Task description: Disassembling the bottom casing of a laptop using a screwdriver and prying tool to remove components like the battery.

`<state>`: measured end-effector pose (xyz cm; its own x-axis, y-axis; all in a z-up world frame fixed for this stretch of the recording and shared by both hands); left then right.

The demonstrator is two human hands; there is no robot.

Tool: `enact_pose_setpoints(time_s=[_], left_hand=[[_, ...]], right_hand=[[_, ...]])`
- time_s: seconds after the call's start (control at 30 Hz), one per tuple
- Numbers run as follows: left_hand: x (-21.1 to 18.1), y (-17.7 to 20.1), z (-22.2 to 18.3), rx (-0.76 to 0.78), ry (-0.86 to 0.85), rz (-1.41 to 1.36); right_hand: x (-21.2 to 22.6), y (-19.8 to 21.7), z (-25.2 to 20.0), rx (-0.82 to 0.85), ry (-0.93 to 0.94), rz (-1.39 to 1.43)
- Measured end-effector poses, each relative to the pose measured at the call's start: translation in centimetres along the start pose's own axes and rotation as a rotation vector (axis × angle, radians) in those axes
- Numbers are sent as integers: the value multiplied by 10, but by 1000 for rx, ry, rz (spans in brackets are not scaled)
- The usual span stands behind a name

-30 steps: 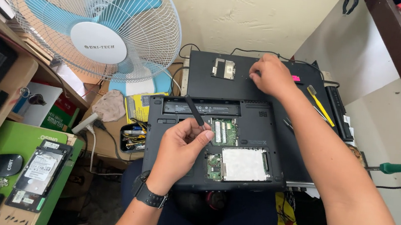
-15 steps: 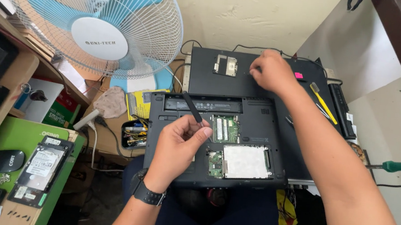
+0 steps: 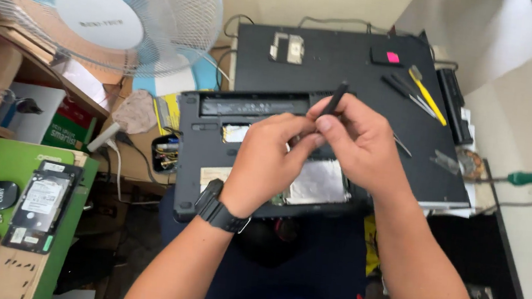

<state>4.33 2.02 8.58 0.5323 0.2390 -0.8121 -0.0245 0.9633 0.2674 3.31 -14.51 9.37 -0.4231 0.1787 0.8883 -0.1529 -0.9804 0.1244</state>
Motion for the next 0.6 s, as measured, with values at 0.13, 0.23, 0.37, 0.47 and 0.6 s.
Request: enact_pose_setpoints(time_s=[0.13, 0.23, 0.37, 0.47, 0.6], left_hand=[[-12, -16, -8, 95, 8, -35], [-15, -16, -17, 143, -131, 58], [-2, -11, -34, 167, -74, 139], [-1, -7, -43, 146, -49, 176], [-3, -6, -51, 141, -39, 193]], right_hand=[[-16, 52, -13, -108, -38, -10], [-28, 103, -23, -205, -48, -77], [-40, 141, -36, -196, -75, -451], [-55, 155, -43, -136, -86, -716], [-89, 177, -49, -180, -24, -970]])
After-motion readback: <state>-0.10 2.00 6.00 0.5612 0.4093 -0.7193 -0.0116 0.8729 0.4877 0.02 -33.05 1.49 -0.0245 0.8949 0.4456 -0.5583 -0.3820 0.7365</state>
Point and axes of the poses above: each hand's wrist, its own z-axis towards the middle knuckle, its own y-axis out of the back of the hand, x = y × z, the point moved 7 cm from there along z, towards the middle knuckle, and after that the axes turned 12 degrees about -x, right-handed, at the moved point
